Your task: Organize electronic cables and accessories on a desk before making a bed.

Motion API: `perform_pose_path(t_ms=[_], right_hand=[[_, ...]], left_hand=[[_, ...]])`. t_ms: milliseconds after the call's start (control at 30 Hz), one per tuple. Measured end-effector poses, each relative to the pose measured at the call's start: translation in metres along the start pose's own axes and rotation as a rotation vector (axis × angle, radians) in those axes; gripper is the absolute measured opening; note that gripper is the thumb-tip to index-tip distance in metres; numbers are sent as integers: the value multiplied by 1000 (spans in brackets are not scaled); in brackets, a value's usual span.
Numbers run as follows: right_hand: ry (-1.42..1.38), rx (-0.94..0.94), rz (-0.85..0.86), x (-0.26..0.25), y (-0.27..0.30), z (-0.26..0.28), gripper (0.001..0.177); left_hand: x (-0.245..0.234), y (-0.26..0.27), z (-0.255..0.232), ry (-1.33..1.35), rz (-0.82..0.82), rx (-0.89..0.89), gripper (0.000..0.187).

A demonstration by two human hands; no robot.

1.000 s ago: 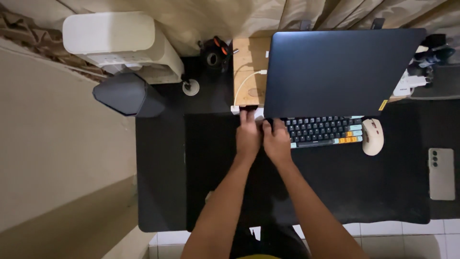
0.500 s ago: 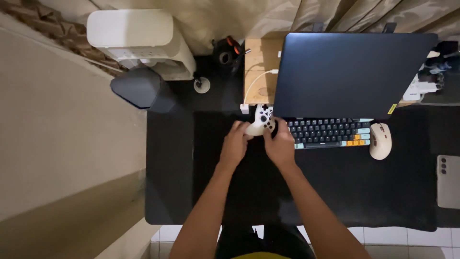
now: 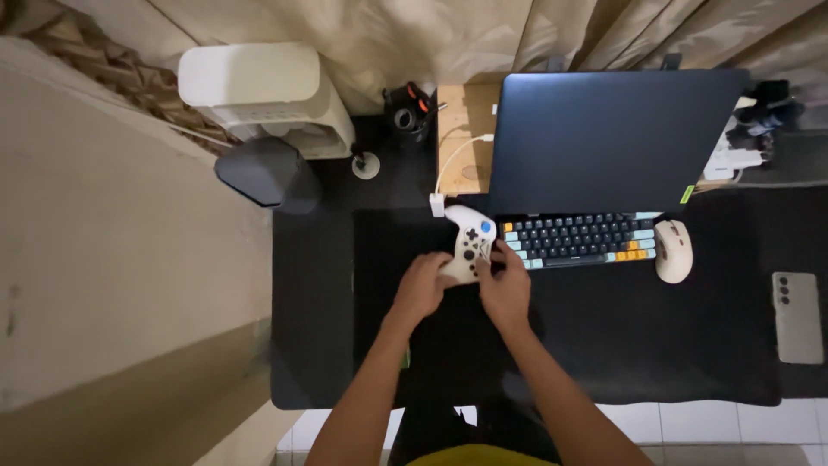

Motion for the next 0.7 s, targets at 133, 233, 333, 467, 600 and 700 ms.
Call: perform_pose_path(t_ms=[133, 233, 333, 467, 600, 700], right_hand=[[-58, 19, 53, -13, 10, -1, 55], [126, -102, 49, -18, 17, 5, 46], [-10, -322, -77, -22, 26, 13, 45], [29, -588, -155, -47, 38, 64, 60], [-38, -549, -35, -58, 37, 98, 77], [14, -635, -33, -63, 34, 111, 72]], left_hand=[[-20, 29, -45, 69, 108, -219, 38], [-18, 46, -46, 112, -59, -31, 39], [-16, 60, -58, 211, -135, 36, 37], [-19, 69, -84, 222, -331, 196, 36], [-26, 74, -112, 307, -413, 168, 35], [-23, 72, -103, 440, -448, 199, 38]])
Point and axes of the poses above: each hand's wrist, its own y-axis away from the middle knuckle, its own x-axis out of the palm, z = x × y, the point moved 3 cm from there along -y, towards the middle knuckle, and after that the axes turned 10 degrees about y, right-handed, at the moved point
